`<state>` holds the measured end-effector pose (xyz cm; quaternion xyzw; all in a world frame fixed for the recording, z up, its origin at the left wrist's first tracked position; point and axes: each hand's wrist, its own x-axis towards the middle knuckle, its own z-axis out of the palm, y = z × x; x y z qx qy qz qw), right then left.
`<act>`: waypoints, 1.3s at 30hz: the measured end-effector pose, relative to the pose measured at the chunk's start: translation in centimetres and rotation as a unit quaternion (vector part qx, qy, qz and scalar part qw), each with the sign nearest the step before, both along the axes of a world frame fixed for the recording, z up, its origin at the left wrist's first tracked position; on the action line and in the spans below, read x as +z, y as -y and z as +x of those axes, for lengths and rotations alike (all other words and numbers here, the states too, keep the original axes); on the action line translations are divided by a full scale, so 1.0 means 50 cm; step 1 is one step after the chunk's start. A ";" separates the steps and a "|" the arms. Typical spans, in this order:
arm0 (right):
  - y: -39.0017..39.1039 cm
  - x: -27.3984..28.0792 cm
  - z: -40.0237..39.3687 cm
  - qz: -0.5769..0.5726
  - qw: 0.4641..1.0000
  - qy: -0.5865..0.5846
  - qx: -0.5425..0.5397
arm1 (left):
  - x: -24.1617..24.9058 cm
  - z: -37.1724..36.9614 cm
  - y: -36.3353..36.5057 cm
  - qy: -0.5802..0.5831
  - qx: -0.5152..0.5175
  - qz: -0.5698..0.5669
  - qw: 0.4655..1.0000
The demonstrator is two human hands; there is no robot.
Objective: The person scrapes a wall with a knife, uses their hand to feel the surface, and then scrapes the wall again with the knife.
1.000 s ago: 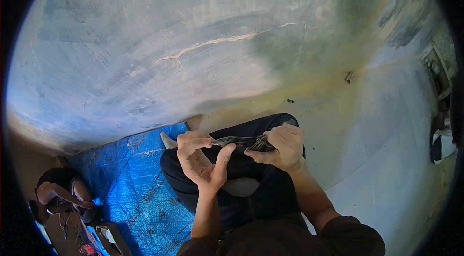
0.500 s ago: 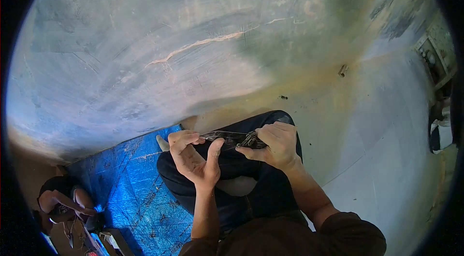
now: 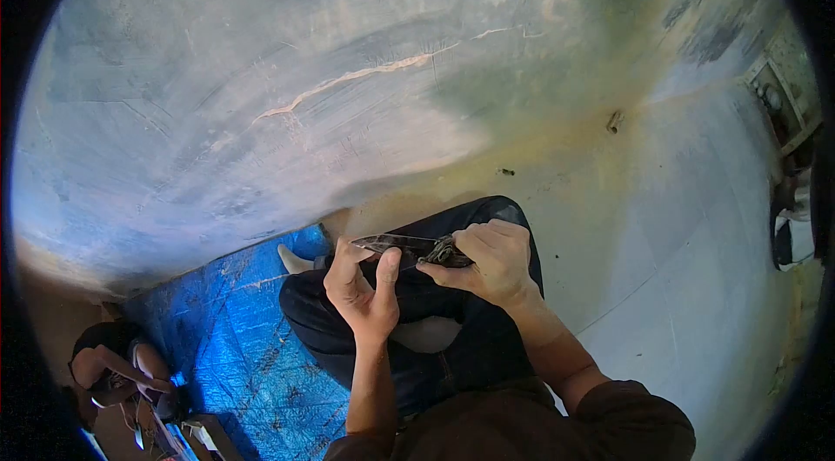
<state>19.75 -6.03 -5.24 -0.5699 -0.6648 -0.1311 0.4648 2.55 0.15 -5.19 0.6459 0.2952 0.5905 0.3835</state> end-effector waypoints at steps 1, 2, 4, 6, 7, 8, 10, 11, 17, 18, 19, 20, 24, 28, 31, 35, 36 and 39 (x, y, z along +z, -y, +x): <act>0.001 0.003 0.001 0.001 1.000 0.011 -0.003 | -0.001 -0.001 0.001 -0.004 0.000 -0.004 1.000; 0.003 0.006 0.001 0.001 1.000 0.021 -0.006 | -0.003 -0.002 0.002 0.007 -0.008 -0.004 1.000; 0.004 0.017 0.015 0.004 0.998 0.061 -0.026 | -0.007 -0.003 0.002 0.029 -0.024 -0.002 0.999; 0.002 0.022 0.033 0.011 0.996 0.079 -0.031 | -0.012 -0.005 0.009 0.043 -0.027 -0.012 0.999; -0.001 0.024 0.041 0.016 0.996 0.078 -0.027 | -0.013 -0.005 0.011 0.049 -0.029 -0.016 0.998; -0.004 0.026 0.046 0.023 0.997 0.076 -0.022 | -0.013 -0.005 0.011 0.055 -0.029 -0.002 0.998; -0.005 0.035 0.050 0.020 0.997 0.072 -0.011 | -0.013 -0.005 0.007 0.069 -0.035 0.022 0.997; -0.003 0.040 0.052 0.018 0.997 0.070 -0.005 | -0.013 -0.005 0.005 0.078 -0.040 0.033 0.996; 0.008 0.050 0.065 -0.029 0.996 0.069 0.039 | -0.032 -0.014 -0.011 0.144 -0.094 0.047 0.984; 0.006 0.049 0.066 -0.016 0.997 0.070 0.039 | -0.033 -0.015 -0.014 0.156 -0.101 0.046 0.981; 0.003 0.046 0.067 -0.004 0.997 0.072 0.039 | -0.032 -0.017 -0.016 0.168 -0.105 0.042 0.979; 0.002 0.043 0.067 0.008 0.996 0.074 0.039 | -0.032 -0.019 -0.017 0.180 -0.108 0.039 0.977; 0.004 0.036 0.061 0.025 0.997 0.045 0.056 | -0.043 -0.030 -0.024 0.173 -0.139 0.022 0.975; 0.010 0.043 0.053 0.036 0.997 0.021 0.072 | -0.055 -0.042 -0.029 0.204 -0.156 0.001 0.966; 0.014 0.050 0.044 0.048 0.996 0.020 0.076 | -0.061 -0.047 -0.033 0.227 -0.169 -0.013 0.959; 0.012 0.050 0.037 0.071 0.992 0.008 0.101 | -0.066 -0.049 -0.036 0.258 -0.184 -0.031 0.948; 0.011 0.047 0.035 0.076 0.991 -0.007 0.111 | -0.068 -0.050 -0.037 0.265 -0.187 -0.037 0.945; 0.010 0.038 0.028 0.092 0.985 -0.050 0.139 | -0.073 -0.054 -0.039 0.283 -0.200 -0.052 0.937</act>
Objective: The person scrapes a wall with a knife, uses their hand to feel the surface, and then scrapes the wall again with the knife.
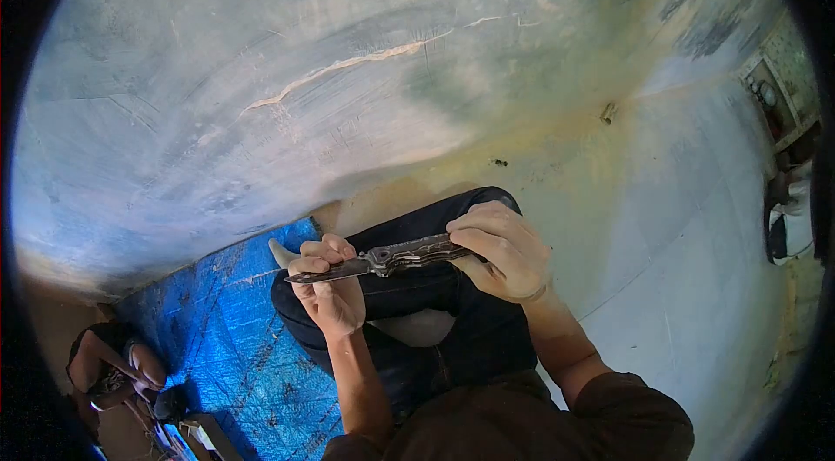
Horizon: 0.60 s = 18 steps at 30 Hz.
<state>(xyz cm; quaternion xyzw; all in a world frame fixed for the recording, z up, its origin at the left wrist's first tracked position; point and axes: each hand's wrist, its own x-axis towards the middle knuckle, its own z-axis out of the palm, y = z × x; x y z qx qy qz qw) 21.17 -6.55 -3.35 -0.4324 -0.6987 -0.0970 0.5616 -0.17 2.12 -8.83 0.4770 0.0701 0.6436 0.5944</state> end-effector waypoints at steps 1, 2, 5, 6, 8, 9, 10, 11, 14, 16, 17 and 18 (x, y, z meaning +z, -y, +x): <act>0.002 0.000 -0.004 0.005 1.000 -0.012 0.008 | 0.000 -0.001 0.000 0.005 -0.008 -0.003 1.000; 0.004 0.000 -0.006 0.009 1.000 -0.024 0.016 | 0.000 -0.002 -0.001 0.010 -0.016 -0.006 1.000; 0.008 0.001 -0.010 0.005 0.998 -0.048 0.045 | 0.004 0.000 0.002 0.038 -0.046 -0.023 0.998; 0.009 -0.001 -0.013 0.010 0.997 -0.056 0.049 | 0.005 0.000 0.004 0.043 -0.053 -0.031 0.997; 0.009 -0.005 -0.017 0.020 0.996 -0.071 0.057 | 0.006 0.000 0.007 0.053 -0.068 -0.048 0.995; 0.008 -0.007 -0.017 0.022 0.995 -0.072 0.058 | 0.005 0.000 0.008 0.051 -0.067 -0.053 0.995; 0.007 -0.009 -0.017 0.024 0.995 -0.073 0.059 | 0.004 0.000 0.008 0.049 -0.066 -0.057 0.995; 0.006 -0.009 -0.017 0.027 0.995 -0.074 0.061 | 0.003 0.000 0.007 0.048 -0.065 -0.060 0.995; 0.010 -0.008 -0.015 0.015 0.996 -0.067 0.056 | -0.002 -0.001 0.005 0.045 -0.062 -0.056 0.996; 0.010 -0.009 -0.017 0.012 0.996 -0.071 0.053 | -0.001 -0.002 0.004 0.043 -0.062 -0.054 0.996; 0.010 -0.010 -0.018 0.010 0.996 -0.072 0.051 | 0.000 -0.002 0.004 0.043 -0.062 -0.054 0.996; 0.009 -0.009 -0.018 0.008 0.996 -0.073 0.050 | 0.000 -0.001 0.004 0.041 -0.059 -0.053 0.996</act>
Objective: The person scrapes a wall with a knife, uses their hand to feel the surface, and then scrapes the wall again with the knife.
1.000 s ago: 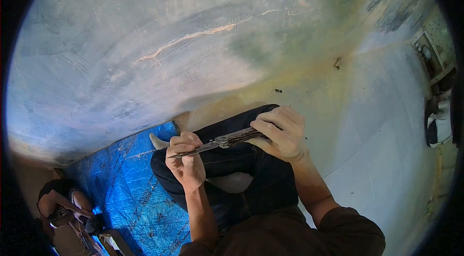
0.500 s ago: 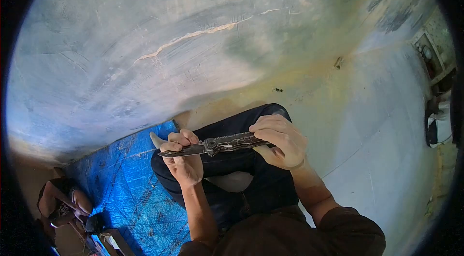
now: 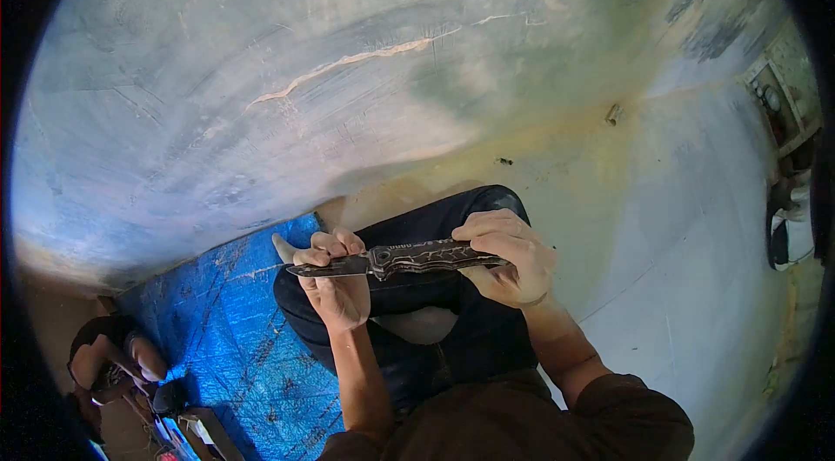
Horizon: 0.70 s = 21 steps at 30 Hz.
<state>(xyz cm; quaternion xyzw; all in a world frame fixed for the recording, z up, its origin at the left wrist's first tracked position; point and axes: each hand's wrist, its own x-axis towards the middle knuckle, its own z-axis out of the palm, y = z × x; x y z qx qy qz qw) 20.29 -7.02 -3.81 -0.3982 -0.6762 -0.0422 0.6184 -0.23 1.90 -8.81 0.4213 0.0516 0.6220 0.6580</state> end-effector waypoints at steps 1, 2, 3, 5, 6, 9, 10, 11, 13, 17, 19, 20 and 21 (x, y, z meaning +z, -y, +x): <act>0.000 0.001 0.000 -0.003 1.000 0.000 0.000 | 0.001 0.000 0.000 -0.002 0.003 0.000 1.000; 0.000 0.002 0.001 -0.005 1.000 0.000 -0.001 | 0.001 0.001 0.001 -0.003 0.005 0.000 1.000; -0.001 0.002 0.000 -0.004 1.000 0.002 -0.004 | 0.003 0.002 0.001 -0.004 0.005 0.000 1.000; -0.003 0.000 0.000 0.000 1.000 0.005 -0.011 | 0.005 0.003 0.001 -0.005 0.005 0.001 1.000; -0.003 0.001 0.001 -0.004 1.000 0.009 -0.012 | 0.003 0.003 0.000 -0.008 0.010 0.006 1.000; -0.003 0.001 0.002 -0.010 1.000 0.010 -0.011 | -0.008 0.001 -0.004 -0.014 0.022 0.016 1.000; -0.004 -0.002 0.002 -0.009 1.000 0.003 -0.006 | -0.012 0.000 -0.005 -0.016 0.026 0.017 0.999; -0.005 -0.004 0.002 -0.008 1.000 -0.003 -0.002 | -0.014 0.000 -0.006 -0.017 0.030 0.017 0.999; -0.006 -0.003 0.000 -0.007 1.000 -0.005 -0.001 | -0.015 0.000 -0.005 -0.020 0.033 0.017 0.999; -0.005 0.007 0.000 -0.021 1.000 -0.003 -0.009 | -0.015 0.000 -0.005 -0.022 0.035 0.020 0.999; -0.004 0.007 -0.001 -0.026 1.000 -0.006 -0.010 | -0.014 0.000 -0.005 -0.031 0.046 0.019 0.998; -0.004 0.006 -0.002 -0.029 0.999 -0.007 -0.011 | -0.014 0.000 -0.005 -0.035 0.051 0.018 0.998; -0.004 0.004 -0.002 -0.028 1.000 -0.006 -0.012 | -0.014 0.000 -0.006 -0.035 0.047 0.022 0.998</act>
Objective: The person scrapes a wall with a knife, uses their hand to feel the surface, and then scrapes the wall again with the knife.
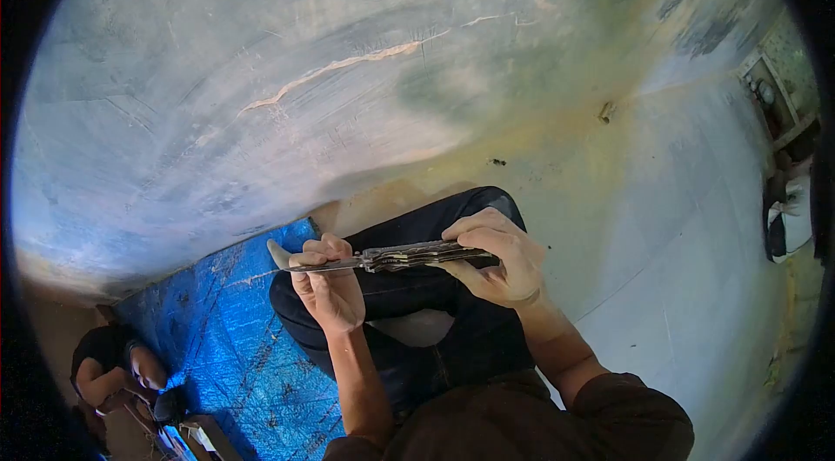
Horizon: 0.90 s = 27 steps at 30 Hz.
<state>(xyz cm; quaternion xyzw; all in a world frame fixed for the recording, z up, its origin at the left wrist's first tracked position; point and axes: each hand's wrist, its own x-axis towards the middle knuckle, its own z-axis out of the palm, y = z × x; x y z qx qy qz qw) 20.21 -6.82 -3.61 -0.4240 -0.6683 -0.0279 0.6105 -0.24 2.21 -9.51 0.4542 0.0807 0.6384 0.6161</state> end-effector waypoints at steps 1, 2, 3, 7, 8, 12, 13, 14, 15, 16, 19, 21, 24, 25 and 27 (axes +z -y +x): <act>0.000 -0.003 0.000 0.001 1.000 0.000 -0.001 | -0.001 -0.002 -0.001 0.000 -0.004 0.004 1.000; 0.000 -0.005 0.000 0.001 1.000 0.001 -0.001 | -0.001 -0.003 -0.002 0.001 -0.007 0.007 1.000; -0.001 -0.005 -0.001 0.001 1.000 0.000 -0.004 | -0.003 -0.005 -0.003 0.000 -0.010 0.011 1.000; -0.006 -0.013 -0.005 -0.007 1.000 -0.007 -0.014 | -0.005 -0.006 -0.003 0.009 0.002 0.009 1.000; -0.009 -0.017 -0.006 -0.010 1.000 -0.009 -0.016 | -0.004 -0.005 -0.002 0.015 0.009 0.005 1.000; -0.010 -0.024 -0.004 -0.082 0.996 -0.013 -0.036 | -0.002 -0.008 0.004 -0.016 0.088 -0.046 0.995; -0.010 -0.026 -0.002 -0.106 0.993 -0.016 -0.042 | 0.000 -0.011 0.003 -0.032 0.103 -0.056 0.993; -0.010 -0.029 -0.002 -0.130 0.990 -0.019 -0.046 | 0.002 -0.014 0.003 -0.048 0.118 -0.066 0.990; -0.014 -0.030 -0.003 -0.146 0.988 -0.024 -0.046 | 0.016 -0.007 0.005 -0.058 0.144 -0.076 0.985; -0.017 -0.032 -0.005 -0.162 0.985 -0.029 -0.046 | 0.032 -0.001 0.007 -0.081 0.160 -0.090 0.980; -0.033 -0.044 -0.008 -0.188 0.981 -0.035 -0.042 | 0.054 0.008 -0.009 -0.140 0.199 -0.094 0.965; -0.042 -0.040 -0.017 -0.213 0.976 -0.035 -0.040 | 0.074 0.014 -0.021 -0.163 0.203 -0.094 0.961; -0.055 -0.017 -0.031 -0.227 0.973 -0.019 -0.044 | 0.105 0.022 -0.061 -0.185 0.197 -0.078 0.960; -0.061 -0.010 -0.034 -0.236 0.971 -0.002 -0.049 | 0.114 0.024 -0.075 -0.187 0.184 -0.067 0.963; -0.075 0.007 -0.037 -0.250 0.966 0.032 -0.061 | 0.135 0.035 -0.105 -0.199 0.196 -0.047 0.959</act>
